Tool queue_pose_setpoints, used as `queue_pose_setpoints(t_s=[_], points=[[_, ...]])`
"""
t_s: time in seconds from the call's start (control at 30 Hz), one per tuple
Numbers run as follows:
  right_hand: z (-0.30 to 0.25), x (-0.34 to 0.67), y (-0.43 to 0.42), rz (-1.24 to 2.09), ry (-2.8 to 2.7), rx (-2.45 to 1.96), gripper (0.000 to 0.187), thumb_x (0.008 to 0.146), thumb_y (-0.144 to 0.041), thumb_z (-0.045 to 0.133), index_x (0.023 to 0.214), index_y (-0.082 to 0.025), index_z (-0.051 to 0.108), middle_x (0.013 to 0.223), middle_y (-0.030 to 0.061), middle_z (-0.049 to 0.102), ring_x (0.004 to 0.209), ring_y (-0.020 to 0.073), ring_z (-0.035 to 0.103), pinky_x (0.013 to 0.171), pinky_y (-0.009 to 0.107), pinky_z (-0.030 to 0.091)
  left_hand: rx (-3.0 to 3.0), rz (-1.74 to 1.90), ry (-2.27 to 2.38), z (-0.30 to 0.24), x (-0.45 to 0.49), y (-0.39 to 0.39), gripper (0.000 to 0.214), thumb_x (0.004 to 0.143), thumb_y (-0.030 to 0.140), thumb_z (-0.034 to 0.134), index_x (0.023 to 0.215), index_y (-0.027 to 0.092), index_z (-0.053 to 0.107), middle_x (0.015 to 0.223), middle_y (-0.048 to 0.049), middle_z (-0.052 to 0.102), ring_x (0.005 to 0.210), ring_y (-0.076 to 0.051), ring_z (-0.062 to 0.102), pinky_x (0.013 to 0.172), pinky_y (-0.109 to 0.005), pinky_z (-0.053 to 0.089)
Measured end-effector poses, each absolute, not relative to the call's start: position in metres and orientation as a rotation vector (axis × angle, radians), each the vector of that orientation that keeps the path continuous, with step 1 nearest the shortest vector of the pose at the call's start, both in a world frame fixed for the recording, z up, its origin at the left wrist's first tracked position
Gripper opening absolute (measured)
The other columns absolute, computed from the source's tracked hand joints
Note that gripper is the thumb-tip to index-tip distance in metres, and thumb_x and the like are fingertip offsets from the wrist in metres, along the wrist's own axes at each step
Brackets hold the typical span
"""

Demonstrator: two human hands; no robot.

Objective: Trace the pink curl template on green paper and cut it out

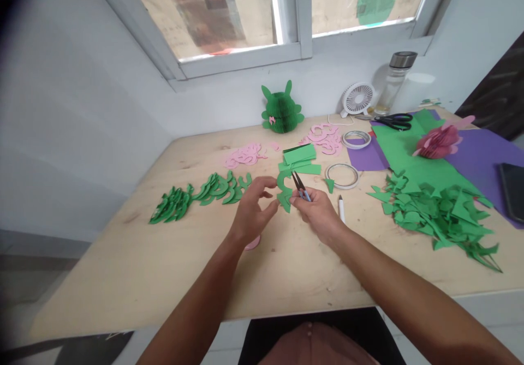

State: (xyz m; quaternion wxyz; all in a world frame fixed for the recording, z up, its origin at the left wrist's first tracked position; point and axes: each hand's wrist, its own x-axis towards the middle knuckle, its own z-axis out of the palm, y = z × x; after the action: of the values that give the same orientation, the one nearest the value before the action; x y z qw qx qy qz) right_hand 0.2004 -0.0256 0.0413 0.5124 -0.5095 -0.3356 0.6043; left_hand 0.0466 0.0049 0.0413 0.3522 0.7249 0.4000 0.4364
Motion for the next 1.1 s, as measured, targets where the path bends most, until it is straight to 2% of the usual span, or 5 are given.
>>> queue_pose_setpoints(t_s=[0.23,0.4,0.7,0.87,1.1], points=[[0.0419,0.2025,-0.0257,1.527,-0.713,-1.144,0.029,0.059,-0.032,0.075,0.068,-0.017,0.052,0.042,-0.0129,0.029,0.036,0.003,0.019,0.037,0.022,0.009,2.363,1.234,1.065,0.0356,0.0462,0.0046,0.053,0.075,0.009,0.054,0.125,0.022,0.042,0.128,-0.0129,0.045,0.119,-0.025,0.044,0.091,-0.039,0.044],[0.0384,0.2043,-0.0251,1.593,-0.688,-1.087,0.028,0.06,-0.029,0.075,0.069,-0.018,0.051,0.04,-0.0132,0.028,0.036,0.0031,0.018,0.037,0.021,0.009,2.45,1.183,0.997,0.038,0.0487,0.0045,0.027,0.08,0.011,0.051,0.103,0.022,0.059,0.122,-0.0106,0.053,0.118,-0.024,0.045,0.095,-0.041,0.042],[0.0382,0.2034,-0.0261,1.565,-0.713,-1.127,0.029,0.059,-0.031,0.076,0.072,-0.017,0.055,0.04,-0.013,0.03,0.035,0.0027,0.018,0.037,0.021,0.009,1.828,1.143,1.065,0.0343,0.0518,0.0053,0.008,0.076,0.022,0.061,0.078,0.02,0.069,0.086,-0.0055,0.069,0.083,-0.019,0.062,0.078,-0.03,0.047],[0.0408,0.202,-0.0264,1.484,-0.77,-1.205,0.029,0.059,-0.033,0.075,0.071,-0.016,0.056,0.04,-0.0128,0.03,0.036,0.0031,0.02,0.037,0.021,0.01,1.417,1.023,1.049,0.0371,0.0548,0.0045,0.012,0.07,0.026,0.066,0.069,0.015,0.067,0.065,-0.0007,0.064,0.06,-0.012,0.056,0.061,-0.024,0.044],[0.0394,0.2013,-0.0266,1.449,-0.841,-1.26,0.028,0.061,-0.036,0.072,0.073,-0.016,0.057,0.047,-0.0101,0.037,0.037,0.0033,0.02,0.038,0.023,0.008,1.183,0.961,1.012,0.044,0.0535,0.0045,0.014,0.066,0.028,0.068,0.065,0.014,0.066,0.062,0.0002,0.061,0.056,-0.009,0.053,0.061,-0.024,0.044]])
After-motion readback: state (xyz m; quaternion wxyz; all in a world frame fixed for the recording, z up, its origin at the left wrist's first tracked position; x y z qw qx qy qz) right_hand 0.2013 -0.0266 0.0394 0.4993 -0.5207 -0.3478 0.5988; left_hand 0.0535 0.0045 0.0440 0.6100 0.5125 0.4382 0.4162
